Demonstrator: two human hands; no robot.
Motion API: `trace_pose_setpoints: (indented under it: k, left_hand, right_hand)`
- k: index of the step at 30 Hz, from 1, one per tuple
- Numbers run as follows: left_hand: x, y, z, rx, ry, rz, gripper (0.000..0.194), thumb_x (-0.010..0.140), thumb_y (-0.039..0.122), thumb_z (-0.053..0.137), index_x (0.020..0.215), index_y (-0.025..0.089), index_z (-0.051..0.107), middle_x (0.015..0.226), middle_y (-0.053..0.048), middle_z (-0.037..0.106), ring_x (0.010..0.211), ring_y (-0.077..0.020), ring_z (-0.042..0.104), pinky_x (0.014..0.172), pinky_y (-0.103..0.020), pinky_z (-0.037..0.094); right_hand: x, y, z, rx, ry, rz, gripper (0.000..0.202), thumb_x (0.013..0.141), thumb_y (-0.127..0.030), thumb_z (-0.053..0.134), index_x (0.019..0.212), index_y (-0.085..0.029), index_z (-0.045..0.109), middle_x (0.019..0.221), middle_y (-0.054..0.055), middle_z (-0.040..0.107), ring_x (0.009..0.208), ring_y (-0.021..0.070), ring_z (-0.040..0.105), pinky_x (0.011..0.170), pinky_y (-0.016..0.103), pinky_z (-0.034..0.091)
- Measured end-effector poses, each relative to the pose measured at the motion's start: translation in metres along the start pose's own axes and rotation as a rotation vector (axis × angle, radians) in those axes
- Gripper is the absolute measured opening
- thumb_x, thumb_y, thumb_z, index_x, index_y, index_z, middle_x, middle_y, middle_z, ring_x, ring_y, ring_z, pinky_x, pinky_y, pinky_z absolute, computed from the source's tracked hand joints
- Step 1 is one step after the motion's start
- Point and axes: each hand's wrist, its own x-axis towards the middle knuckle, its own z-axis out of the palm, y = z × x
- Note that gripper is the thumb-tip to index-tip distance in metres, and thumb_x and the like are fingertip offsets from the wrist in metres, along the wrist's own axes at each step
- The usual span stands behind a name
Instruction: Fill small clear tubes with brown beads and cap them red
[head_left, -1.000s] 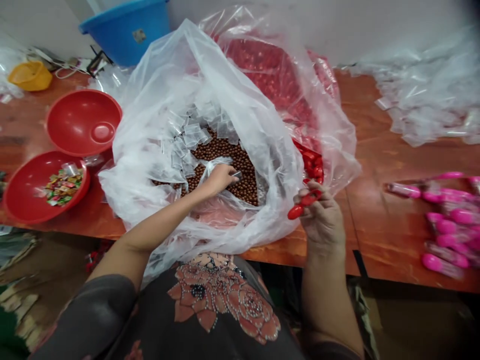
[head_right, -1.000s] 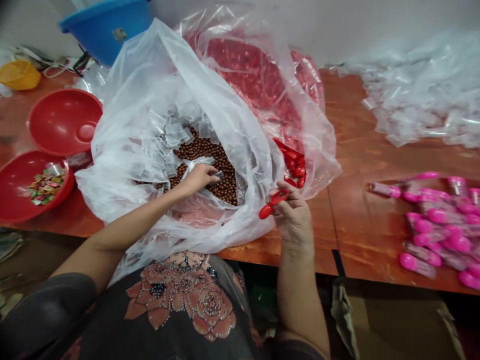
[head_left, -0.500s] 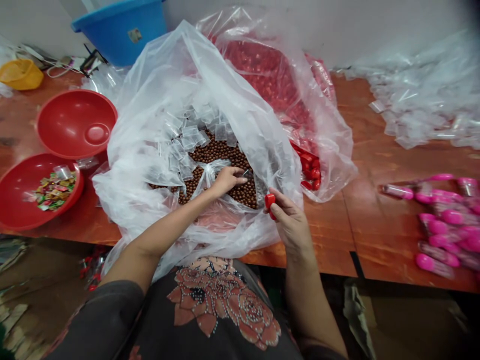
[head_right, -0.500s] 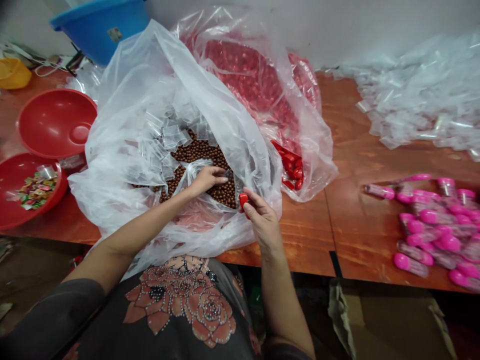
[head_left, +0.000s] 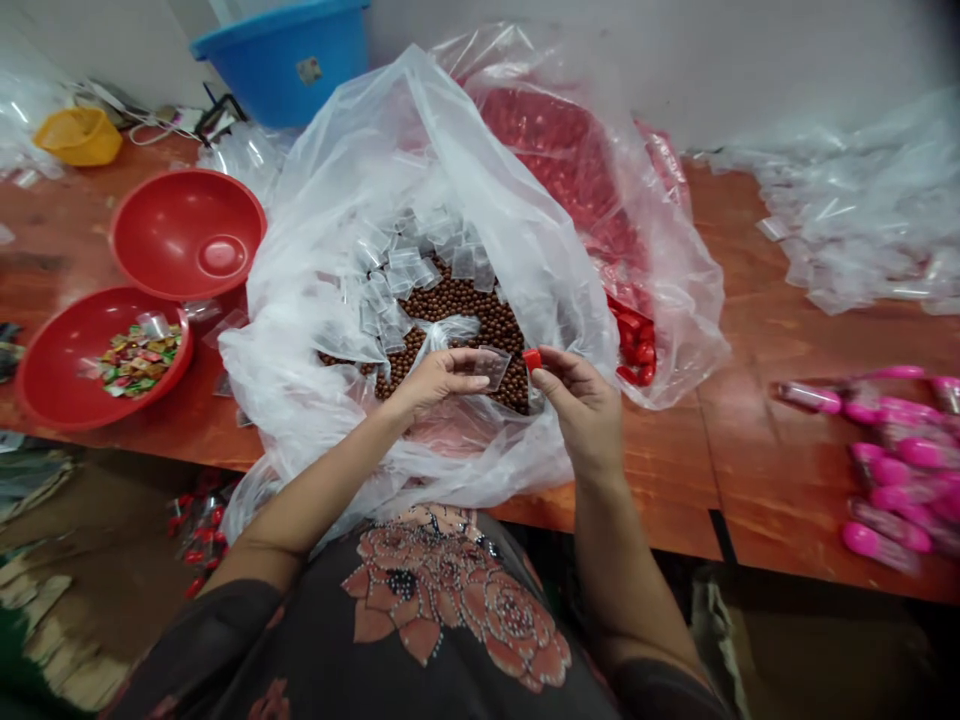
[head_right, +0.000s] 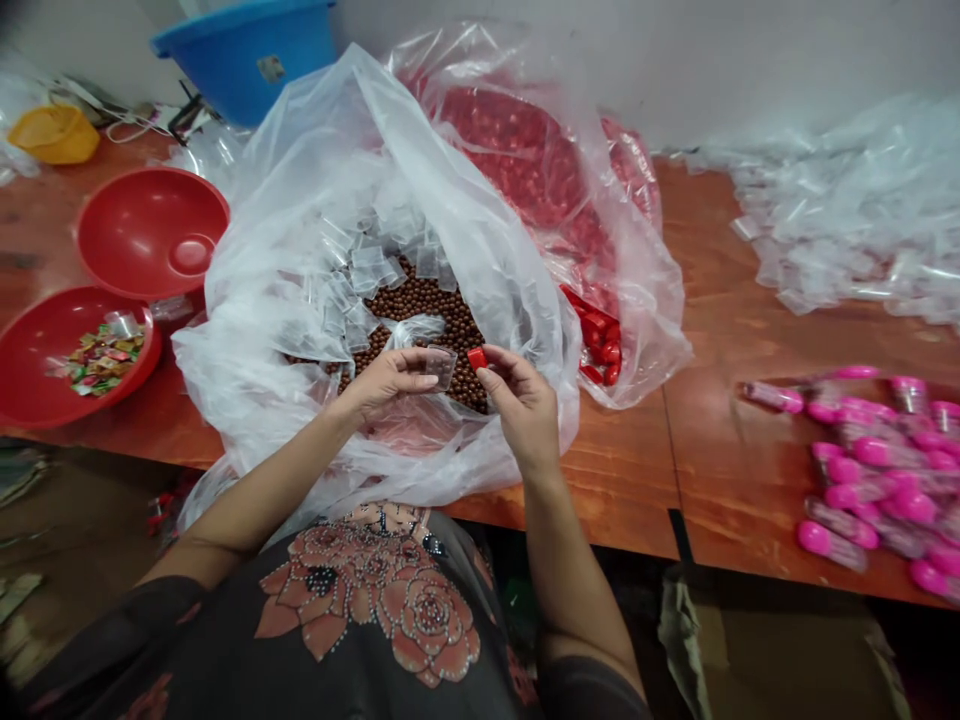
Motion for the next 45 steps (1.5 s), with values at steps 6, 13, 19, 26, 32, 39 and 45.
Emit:
trace_pose_setpoints:
  k: [6, 13, 19, 26, 32, 39, 45]
  left_hand:
    - [-0.007, 0.003, -0.001, 0.105, 0.013, 0.083, 0.049, 0.06, 0.017, 0.087, 0.108, 0.017, 0.076, 0.113, -0.01, 0.073, 0.104, -0.0202, 0.067, 0.104, -0.04, 0.046]
    - [0.007, -0.006, -0.015, 0.161, 0.086, 0.075, 0.048, 0.061, 0.017, 0.083, 0.109, 0.014, 0.074, 0.107, -0.01, 0.073, 0.093, -0.017, 0.067, 0.093, -0.035, 0.05]
    - [0.037, -0.013, -0.019, 0.698, 0.177, 0.023, 0.035, 0.074, 0.016, 0.067, 0.107, 0.01, 0.074, 0.093, -0.007, 0.073, 0.069, -0.0131, 0.062, 0.068, -0.027, 0.05]
    - [0.081, -0.014, -0.015, 1.0, 0.24, 0.068, 0.028, 0.068, 0.015, 0.07, 0.094, 0.013, 0.078, 0.077, -0.002, 0.071, 0.072, -0.0161, 0.061, 0.075, -0.028, 0.048]
    - [0.092, -0.024, -0.008, 0.754, 0.203, 0.089, 0.039, 0.069, 0.01, 0.072, 0.107, 0.008, 0.073, 0.086, -0.006, 0.073, 0.075, -0.0153, 0.063, 0.076, -0.028, 0.05]
    - [0.093, -0.029, -0.002, 0.541, 0.178, 0.052, 0.034, 0.069, 0.006, 0.071, 0.103, 0.008, 0.073, 0.09, -0.006, 0.074, 0.077, -0.0147, 0.064, 0.083, -0.031, 0.051]
    - [0.093, -0.034, -0.008, 0.361, 0.166, 0.037, 0.034, 0.065, 0.006, 0.075, 0.098, 0.009, 0.074, 0.091, -0.006, 0.074, 0.079, -0.0145, 0.065, 0.087, -0.033, 0.051]
  right_hand:
    - [0.008, -0.015, 0.014, -0.143, -0.04, -0.142, 0.028, 0.085, -0.033, 0.07, 0.113, -0.028, 0.072, 0.112, 0.001, 0.073, 0.105, 0.0169, 0.068, 0.101, 0.039, 0.052]
    - [0.006, -0.004, 0.011, -0.137, 0.081, -0.095, 0.032, 0.085, -0.038, 0.069, 0.114, -0.026, 0.072, 0.114, 0.003, 0.073, 0.104, 0.0192, 0.068, 0.1, 0.043, 0.053]
    - [0.0, 0.01, 0.001, -0.106, 0.118, -0.047, 0.033, 0.083, -0.039, 0.07, 0.114, -0.025, 0.072, 0.114, 0.004, 0.073, 0.107, 0.02, 0.068, 0.101, 0.043, 0.052]
    - [-0.007, 0.018, -0.011, -0.08, 0.17, -0.012, 0.034, 0.083, -0.039, 0.071, 0.114, -0.026, 0.072, 0.115, 0.004, 0.072, 0.105, 0.0188, 0.067, 0.1, 0.041, 0.053]
    - [-0.01, 0.024, -0.014, -0.082, 0.188, 0.002, 0.034, 0.085, -0.038, 0.069, 0.117, -0.026, 0.071, 0.116, 0.005, 0.072, 0.106, 0.0186, 0.067, 0.101, 0.042, 0.051]
    - [-0.013, 0.026, -0.013, -0.081, 0.208, -0.001, 0.034, 0.084, -0.038, 0.069, 0.116, -0.026, 0.071, 0.115, 0.004, 0.072, 0.106, 0.0188, 0.067, 0.1, 0.042, 0.052]
    - [-0.013, 0.028, -0.012, -0.081, 0.224, -0.003, 0.035, 0.084, -0.039, 0.07, 0.115, -0.025, 0.071, 0.114, 0.004, 0.072, 0.103, 0.0185, 0.068, 0.098, 0.041, 0.053]
